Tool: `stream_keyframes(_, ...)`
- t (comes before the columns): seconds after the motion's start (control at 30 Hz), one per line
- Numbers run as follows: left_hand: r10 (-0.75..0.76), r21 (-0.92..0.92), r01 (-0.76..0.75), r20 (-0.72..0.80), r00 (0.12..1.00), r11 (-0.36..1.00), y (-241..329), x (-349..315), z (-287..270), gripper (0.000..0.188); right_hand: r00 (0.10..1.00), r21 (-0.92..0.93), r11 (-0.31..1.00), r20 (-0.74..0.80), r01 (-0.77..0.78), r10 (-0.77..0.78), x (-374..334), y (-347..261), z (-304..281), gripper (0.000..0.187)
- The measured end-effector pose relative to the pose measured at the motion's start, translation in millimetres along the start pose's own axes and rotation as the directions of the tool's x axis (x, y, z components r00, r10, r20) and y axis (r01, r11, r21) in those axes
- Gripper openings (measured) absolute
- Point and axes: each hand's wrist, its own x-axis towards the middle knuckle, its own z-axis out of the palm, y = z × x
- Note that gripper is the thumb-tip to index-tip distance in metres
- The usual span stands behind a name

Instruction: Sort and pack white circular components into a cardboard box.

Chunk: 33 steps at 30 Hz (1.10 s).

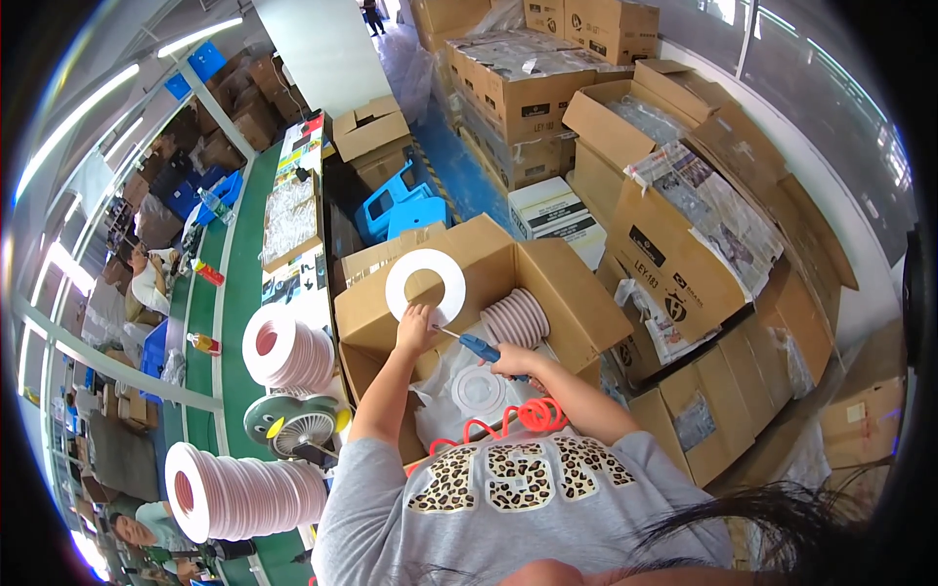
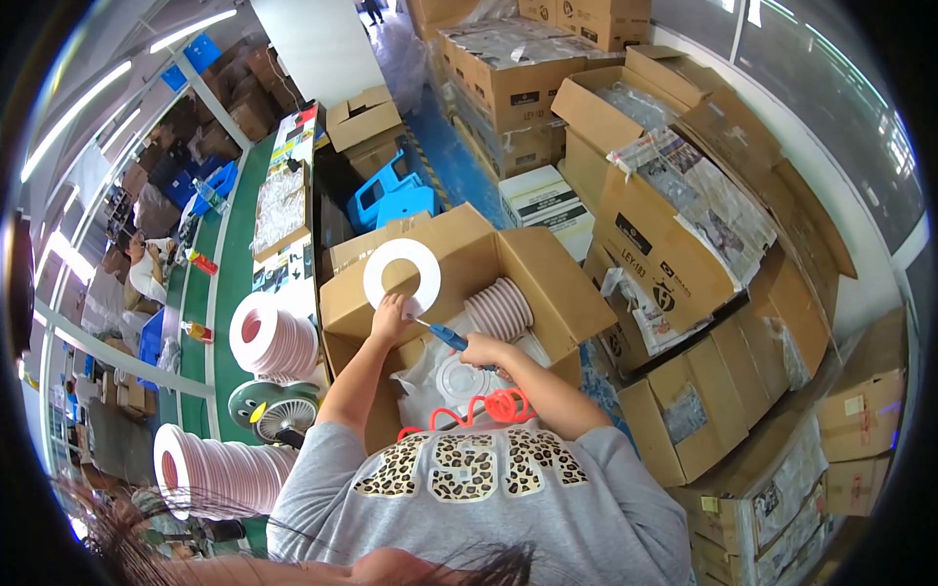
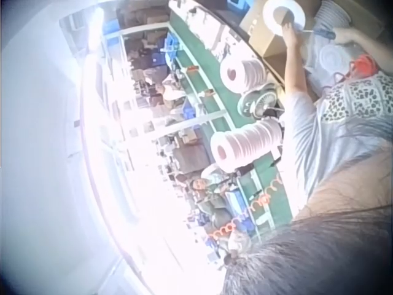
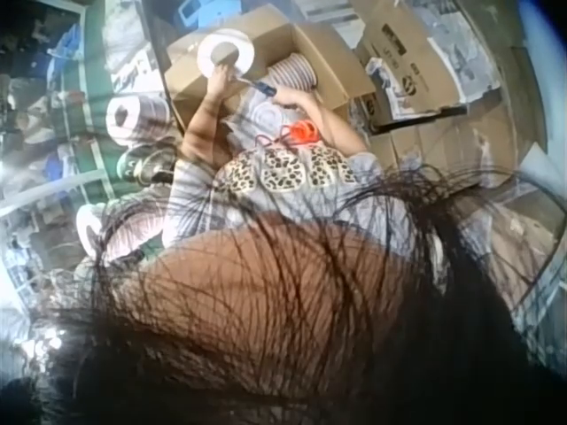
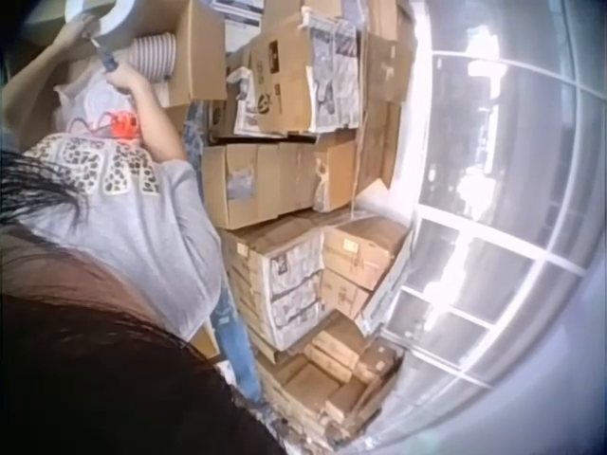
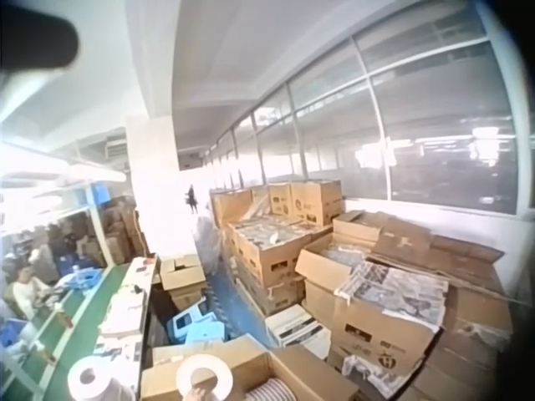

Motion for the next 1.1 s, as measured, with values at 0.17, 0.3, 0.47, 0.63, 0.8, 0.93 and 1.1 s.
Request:
stream_keyframes(0.17, -0.028, 0.028, 0.029, -0.020, 0.999, 0.999, 5, -3, 1, 0.054, 1.000, 0.047, 0.999, 0.016, 0.022, -0.023, -1, 2, 0, 0.034)
stream_keyframes(0.3, -0.064, 0.055, 0.063, 0.019, 0.998, 0.996, 5, -6, 3, 0.055, 0.996, -0.044, 0.999, -0.089, 0.016, -0.020, -4, -2, 0, 0.035)
stream_keyframes(0.47, -0.066, 0.050, 0.067, -0.014, 0.998, 0.997, -3, -13, 5, 0.055, 0.999, -0.033, 0.999, -0.043, 0.016, -0.018, -8, -3, 2, 0.036)
stream_keyframes(0.63, -0.095, 0.053, 0.094, 0.018, 0.995, 0.994, -8, -15, -4, 0.056, 0.991, -0.059, 0.996, -0.111, 0.070, -0.076, 3, 8, 10, 0.034)
stream_keyframes(0.8, -0.043, 0.148, 0.051, -0.053, 0.998, 0.988, -12, -15, -48, 0.056, 0.868, -0.019, 0.939, -0.376, 0.343, -0.324, -1, 17, 10, 0.034)
stream_keyframes(0.93, -0.174, 0.229, 0.253, -0.316, 0.933, 0.940, -37, -23, -104, 0.055, 0.873, 0.181, 0.938, -0.449, 0.297, -0.190, -47, 6, -12, 0.035)
stream_keyframes(1.1, -0.585, 0.214, 0.698, -0.411, 0.699, 0.683, -111, -71, -169, 0.043, 0.824, 0.306, 0.884, -0.548, 0.354, -0.141, -78, 18, -24, 0.035)
